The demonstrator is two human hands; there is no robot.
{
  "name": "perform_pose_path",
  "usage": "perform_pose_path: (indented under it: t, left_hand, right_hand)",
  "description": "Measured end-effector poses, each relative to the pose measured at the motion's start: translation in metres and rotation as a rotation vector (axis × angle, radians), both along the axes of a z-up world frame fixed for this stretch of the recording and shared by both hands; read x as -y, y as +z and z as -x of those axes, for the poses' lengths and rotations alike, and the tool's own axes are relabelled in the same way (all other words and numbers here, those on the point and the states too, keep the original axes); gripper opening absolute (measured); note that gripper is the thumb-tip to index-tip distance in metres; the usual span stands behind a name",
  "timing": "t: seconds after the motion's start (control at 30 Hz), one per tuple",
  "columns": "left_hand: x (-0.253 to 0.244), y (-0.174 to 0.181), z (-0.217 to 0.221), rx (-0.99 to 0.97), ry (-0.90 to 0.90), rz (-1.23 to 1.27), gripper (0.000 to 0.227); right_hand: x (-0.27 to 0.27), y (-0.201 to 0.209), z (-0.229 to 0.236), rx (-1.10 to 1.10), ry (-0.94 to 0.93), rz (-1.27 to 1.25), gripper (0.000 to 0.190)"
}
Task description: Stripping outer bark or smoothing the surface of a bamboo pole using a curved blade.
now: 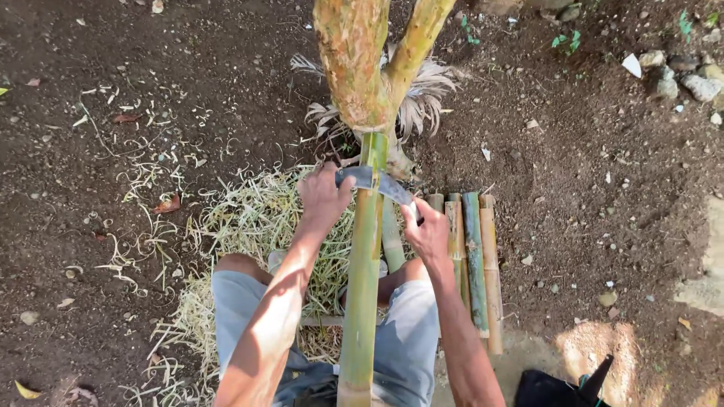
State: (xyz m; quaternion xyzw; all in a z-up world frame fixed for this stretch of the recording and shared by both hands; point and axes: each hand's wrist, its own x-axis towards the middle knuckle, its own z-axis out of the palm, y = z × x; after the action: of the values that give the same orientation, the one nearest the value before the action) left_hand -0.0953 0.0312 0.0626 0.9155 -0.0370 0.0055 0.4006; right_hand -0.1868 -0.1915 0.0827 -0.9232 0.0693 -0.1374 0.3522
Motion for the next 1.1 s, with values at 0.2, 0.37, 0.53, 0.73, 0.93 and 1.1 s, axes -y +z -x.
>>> perform_pose_path:
  t: [0.2, 0.37, 0.53, 0.73, 0.93, 1.1]
  left_hand:
    - [0.013, 0.000, -0.055, 0.074, 0.030, -0.071, 0.034]
    - [0.021, -0.015, -0.073, 0.164, 0.075, -0.056, 0.043]
    - [0.020, -0.009, -0.072, 0.315, 0.084, -0.150, 0.043]
    - [0.013, 0.013, -0.041, 0.198, 0.004, -0.223, 0.040]
    - [0.014, -0.013, -0.063, 0.152, -0.001, -0.131, 0.035]
    - [0.008, 0.009, -0.048, 0.079, -0.020, -0.185, 0.032]
  right_hand:
    - [0.018, -0.024, -0.065, 0.073, 0.006, 0.131, 0.030]
    - [0.021, -0.032, -0.097, 0.028, 0.025, -0.066, 0.035]
    - [0.004, -0.016, -0.077, -0.049, -0.019, -0.120, 0.035]
    - [0.003, -0.051, -0.044, 0.155, -0.062, -0.037, 0.033]
    - [0.001, -0.026, -0.049, 0.102, -0.067, -0.001, 0.029]
    - [-0.004, -0.042, -0.034, 0.120, -0.103, -0.012, 0.028]
